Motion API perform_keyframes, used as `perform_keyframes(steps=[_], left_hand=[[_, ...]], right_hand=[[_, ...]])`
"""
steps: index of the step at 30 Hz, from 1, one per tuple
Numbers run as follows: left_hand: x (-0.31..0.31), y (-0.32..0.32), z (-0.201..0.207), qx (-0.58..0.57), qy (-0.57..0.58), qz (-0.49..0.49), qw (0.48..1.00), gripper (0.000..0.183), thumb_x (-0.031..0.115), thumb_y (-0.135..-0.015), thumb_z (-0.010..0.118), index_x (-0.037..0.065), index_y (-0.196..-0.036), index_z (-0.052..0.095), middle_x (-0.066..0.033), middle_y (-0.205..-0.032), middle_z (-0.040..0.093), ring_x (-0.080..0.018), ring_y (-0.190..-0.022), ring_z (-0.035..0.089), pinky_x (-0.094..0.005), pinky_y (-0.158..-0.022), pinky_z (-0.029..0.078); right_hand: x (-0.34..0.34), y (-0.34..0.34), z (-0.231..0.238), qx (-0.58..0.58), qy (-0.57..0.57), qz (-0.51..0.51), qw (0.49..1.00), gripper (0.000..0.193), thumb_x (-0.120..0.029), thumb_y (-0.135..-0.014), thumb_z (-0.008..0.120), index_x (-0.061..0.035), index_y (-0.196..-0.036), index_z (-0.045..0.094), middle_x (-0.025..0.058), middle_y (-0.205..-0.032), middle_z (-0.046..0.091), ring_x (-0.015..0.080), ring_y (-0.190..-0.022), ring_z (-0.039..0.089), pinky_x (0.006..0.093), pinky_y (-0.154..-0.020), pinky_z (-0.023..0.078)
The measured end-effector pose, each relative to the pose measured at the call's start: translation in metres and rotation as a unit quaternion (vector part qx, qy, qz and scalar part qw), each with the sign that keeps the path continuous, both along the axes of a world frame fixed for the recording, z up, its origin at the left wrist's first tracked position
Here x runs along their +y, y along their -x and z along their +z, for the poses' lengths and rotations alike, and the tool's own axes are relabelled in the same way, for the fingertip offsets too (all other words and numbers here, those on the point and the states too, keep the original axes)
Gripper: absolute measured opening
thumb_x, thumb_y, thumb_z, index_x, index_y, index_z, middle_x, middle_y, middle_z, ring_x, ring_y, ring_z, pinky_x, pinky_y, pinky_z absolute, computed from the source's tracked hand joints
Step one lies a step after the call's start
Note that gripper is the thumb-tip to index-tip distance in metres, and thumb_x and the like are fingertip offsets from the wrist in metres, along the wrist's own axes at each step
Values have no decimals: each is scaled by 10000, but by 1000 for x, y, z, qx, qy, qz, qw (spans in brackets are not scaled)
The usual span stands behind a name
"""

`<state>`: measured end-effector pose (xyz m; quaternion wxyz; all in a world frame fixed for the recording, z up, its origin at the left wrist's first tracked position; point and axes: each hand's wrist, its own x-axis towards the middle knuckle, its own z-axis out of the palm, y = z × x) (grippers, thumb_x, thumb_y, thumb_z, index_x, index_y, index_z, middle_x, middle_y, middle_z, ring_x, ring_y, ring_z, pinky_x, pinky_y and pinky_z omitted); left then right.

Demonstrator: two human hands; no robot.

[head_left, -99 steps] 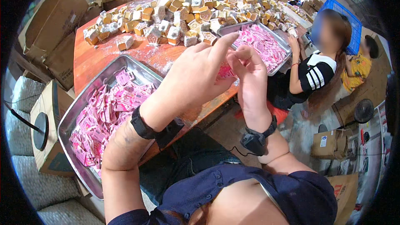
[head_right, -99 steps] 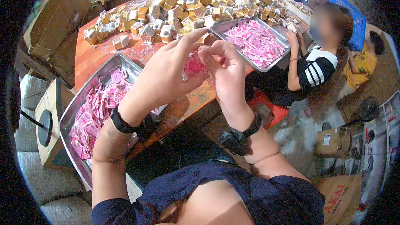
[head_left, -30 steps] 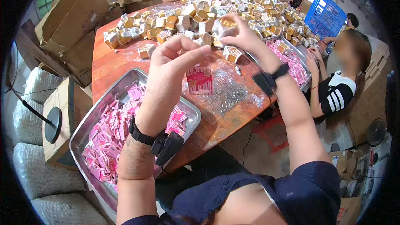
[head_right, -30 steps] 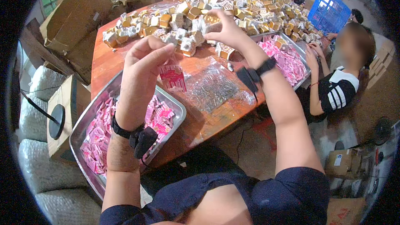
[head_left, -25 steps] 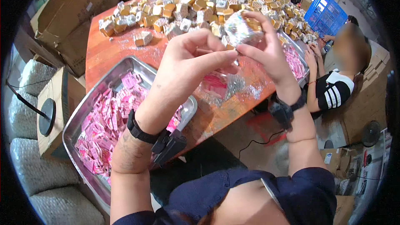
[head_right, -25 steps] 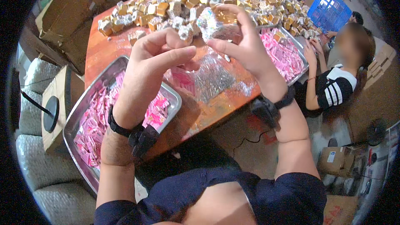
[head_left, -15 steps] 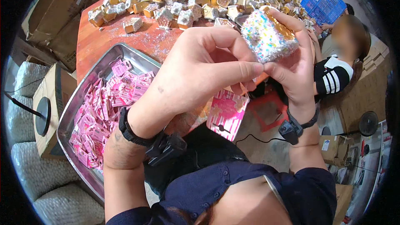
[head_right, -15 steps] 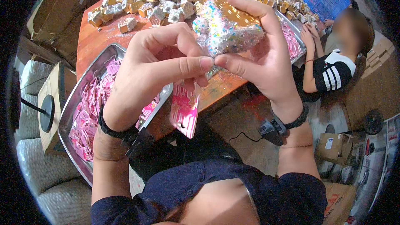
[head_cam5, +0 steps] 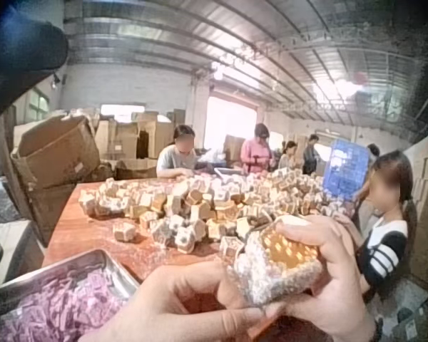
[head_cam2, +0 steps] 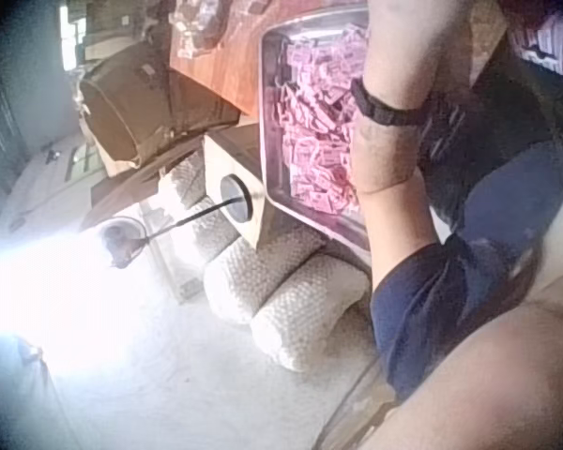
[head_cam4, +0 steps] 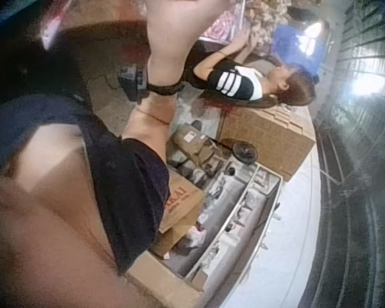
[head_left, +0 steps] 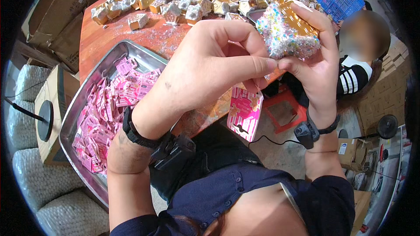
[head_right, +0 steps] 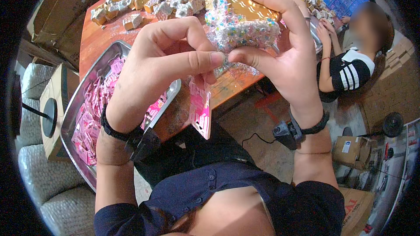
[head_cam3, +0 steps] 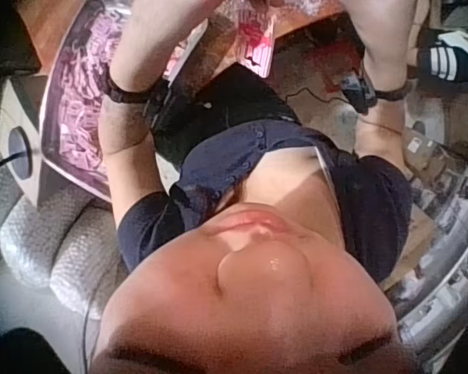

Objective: Packaging small decorated cake-like objects into plastic wrap and attaching pink labels.

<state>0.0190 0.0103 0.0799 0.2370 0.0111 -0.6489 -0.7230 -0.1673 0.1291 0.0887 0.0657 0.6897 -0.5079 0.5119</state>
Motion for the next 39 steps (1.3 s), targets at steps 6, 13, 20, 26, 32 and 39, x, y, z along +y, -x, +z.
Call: perform_keyframes(steps=[6, 13, 20, 26, 32, 39], left_hand=[[-3, -2, 5, -18, 12, 9, 1000, 148, 52, -857, 708, -7, -779, 596, -30, -725, 642, -89, -667, 630, -235, -617, 516], [-5, 4, -4, -7, 66, 68, 995, 154, 46, -844, 728, 44, -762, 598, -11, -710, 637, -53, -629, 608, -189, -556, 446], [-2, 8, -10, 77, 315, 209, 923, 145, 6, -817, 723, -34, -755, 598, 7, -775, 482, -36, -674, 484, -198, -558, 379], [-4, 9, -10, 78, 362, 216, 903, 104, -19, -799, 713, -25, -769, 614, -9, -774, 507, -44, -679, 502, -206, -561, 392], [-9, 12, -17, 54, 361, 201, 909, 101, -6, -801, 718, -34, -791, 622, -13, -794, 544, -61, -687, 534, -229, -586, 431], [-9, 16, -19, 77, 412, 242, 875, 94, -12, -807, 707, -34, -792, 617, -39, -772, 541, -98, -670, 554, -242, -596, 456]], right_hand=[[0, -1, -3, 31, 26, -35, 999, 755, -190, -634, 907, -46, -1292, 568, 61, -1229, 497, 158, -1129, 536, 300, -989, 441], [-1, 0, -4, 77, 20, -63, 995, 790, -226, -672, 885, -27, -1341, 515, 84, -1318, 452, 205, -1242, 477, 337, -1077, 376], [7, -5, -2, 155, 13, -154, 976, 755, -149, -639, 891, -66, -1312, 559, 98, -1326, 427, 217, -1237, 459, 330, -1078, 361], [11, -8, 0, 169, -11, -182, 969, 745, -93, -598, 891, -96, -1280, 591, 113, -1318, 433, 245, -1235, 443, 345, -1049, 377], [9, -15, 1, 172, -12, -186, 967, 709, -104, -579, 897, -147, -1237, 636, 111, -1238, 443, 261, -1185, 451, 351, -1015, 394], [10, -9, 2, 155, -33, -190, 969, 622, -139, -650, 873, -139, -1224, 633, 106, -1186, 443, 242, -1097, 479, 327, -942, 428]])
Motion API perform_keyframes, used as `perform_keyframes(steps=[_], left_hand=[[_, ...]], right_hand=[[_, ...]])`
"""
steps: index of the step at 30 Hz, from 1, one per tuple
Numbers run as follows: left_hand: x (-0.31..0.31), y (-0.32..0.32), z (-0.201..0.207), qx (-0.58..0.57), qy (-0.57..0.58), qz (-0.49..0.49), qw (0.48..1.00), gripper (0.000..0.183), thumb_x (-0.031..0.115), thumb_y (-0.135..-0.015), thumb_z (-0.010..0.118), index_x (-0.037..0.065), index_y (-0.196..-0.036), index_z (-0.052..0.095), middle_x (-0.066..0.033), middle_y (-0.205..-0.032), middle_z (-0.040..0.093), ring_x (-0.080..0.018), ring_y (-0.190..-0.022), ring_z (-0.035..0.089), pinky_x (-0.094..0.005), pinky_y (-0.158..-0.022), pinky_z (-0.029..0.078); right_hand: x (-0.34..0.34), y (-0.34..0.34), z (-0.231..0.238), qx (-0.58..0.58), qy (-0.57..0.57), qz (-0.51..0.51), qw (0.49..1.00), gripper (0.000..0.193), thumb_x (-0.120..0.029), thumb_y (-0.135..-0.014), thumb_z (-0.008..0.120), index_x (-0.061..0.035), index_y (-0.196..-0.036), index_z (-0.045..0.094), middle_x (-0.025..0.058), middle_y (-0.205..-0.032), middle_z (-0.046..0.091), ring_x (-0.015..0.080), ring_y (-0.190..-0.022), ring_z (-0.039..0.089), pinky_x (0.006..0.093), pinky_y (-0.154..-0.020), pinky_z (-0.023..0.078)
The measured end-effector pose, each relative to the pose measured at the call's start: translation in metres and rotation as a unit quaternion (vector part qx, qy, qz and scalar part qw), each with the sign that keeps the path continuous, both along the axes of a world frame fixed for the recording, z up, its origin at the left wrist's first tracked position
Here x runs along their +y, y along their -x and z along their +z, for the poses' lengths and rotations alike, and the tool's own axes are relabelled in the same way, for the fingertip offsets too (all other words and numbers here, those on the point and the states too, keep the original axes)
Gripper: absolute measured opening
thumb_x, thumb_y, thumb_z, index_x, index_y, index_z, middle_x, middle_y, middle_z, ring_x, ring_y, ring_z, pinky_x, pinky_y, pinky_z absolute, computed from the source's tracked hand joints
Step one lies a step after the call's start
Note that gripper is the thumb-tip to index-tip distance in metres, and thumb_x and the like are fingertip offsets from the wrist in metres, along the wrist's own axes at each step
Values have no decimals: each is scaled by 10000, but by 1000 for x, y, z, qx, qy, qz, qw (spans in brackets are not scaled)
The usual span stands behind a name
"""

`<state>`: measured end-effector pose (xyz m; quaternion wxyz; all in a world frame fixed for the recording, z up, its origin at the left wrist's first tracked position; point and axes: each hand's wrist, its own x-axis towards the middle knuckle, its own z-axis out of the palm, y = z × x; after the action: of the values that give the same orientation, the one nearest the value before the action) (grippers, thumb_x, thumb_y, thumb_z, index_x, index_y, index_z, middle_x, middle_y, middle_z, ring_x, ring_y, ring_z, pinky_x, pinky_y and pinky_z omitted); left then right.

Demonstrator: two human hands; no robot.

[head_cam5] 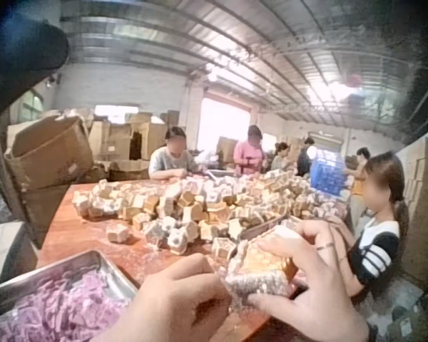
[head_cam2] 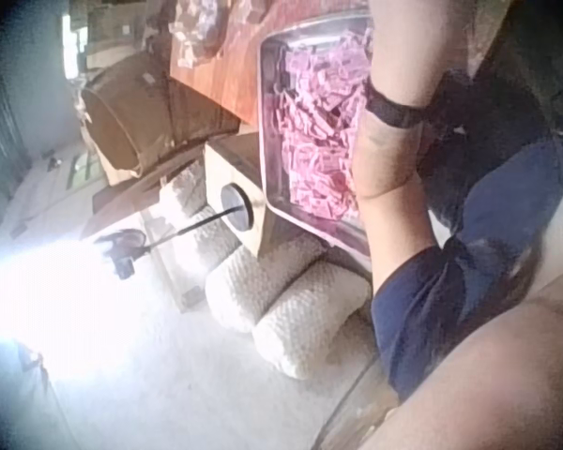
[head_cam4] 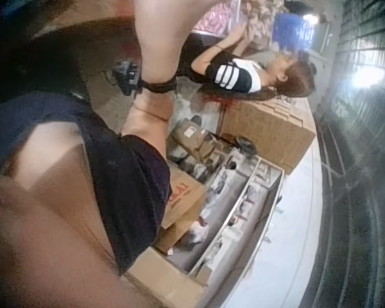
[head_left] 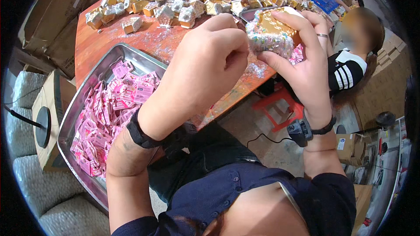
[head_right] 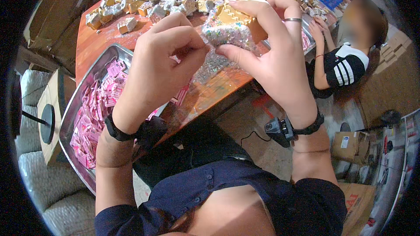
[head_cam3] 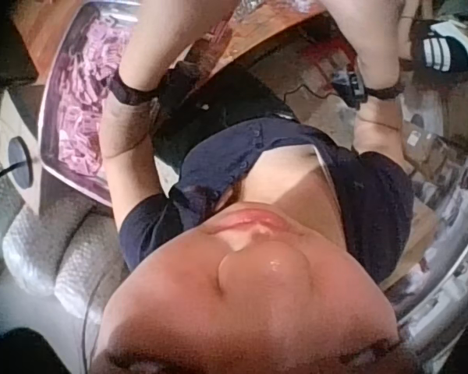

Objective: Packaging small decorated cake-like objects into plastic wrap and attaching pink labels.

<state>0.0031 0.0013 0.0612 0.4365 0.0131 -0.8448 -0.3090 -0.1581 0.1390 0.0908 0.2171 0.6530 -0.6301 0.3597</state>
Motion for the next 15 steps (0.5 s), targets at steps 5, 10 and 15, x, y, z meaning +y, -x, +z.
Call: perform_keyframes(steps=[5, 10, 15], left_hand=[[-1, 0, -2, 11, 11, -5, 1000, 99, -10, -795, 715, -27, -790, 617, -51, -776, 544, -116, -658, 552, -255, -589, 456], [2, -5, 7, -16, -26, -15, 999, 100, -12, -797, 713, -34, -788, 615, -38, -784, 546, -96, -681, 563, -240, -594, 461], [-3, -7, 5, -53, -186, -94, 976, 110, 7, -819, 718, -35, -785, 622, -7, -789, 549, -74, -694, 596, -213, -595, 462]], right_hand=[[-4, 3, -6, -82, -2, 25, 996, 589, -179, -669, 875, -142, -1205, 634, 92, -1136, 451, 232, -1028, 498, 322, -885, 448], [-4, 7, -5, -52, 12, 38, 998, 602, -193, -658, 884, -132, -1203, 636, 95, -1144, 471, 238, -1067, 477, 332, -922, 427], [-4, 4, -4, -65, 5, 43, 997, 623, -208, -641, 893, -128, -1204, 638, 93, -1165, 509, 238, -1113, 461, 329, -955, 408]])
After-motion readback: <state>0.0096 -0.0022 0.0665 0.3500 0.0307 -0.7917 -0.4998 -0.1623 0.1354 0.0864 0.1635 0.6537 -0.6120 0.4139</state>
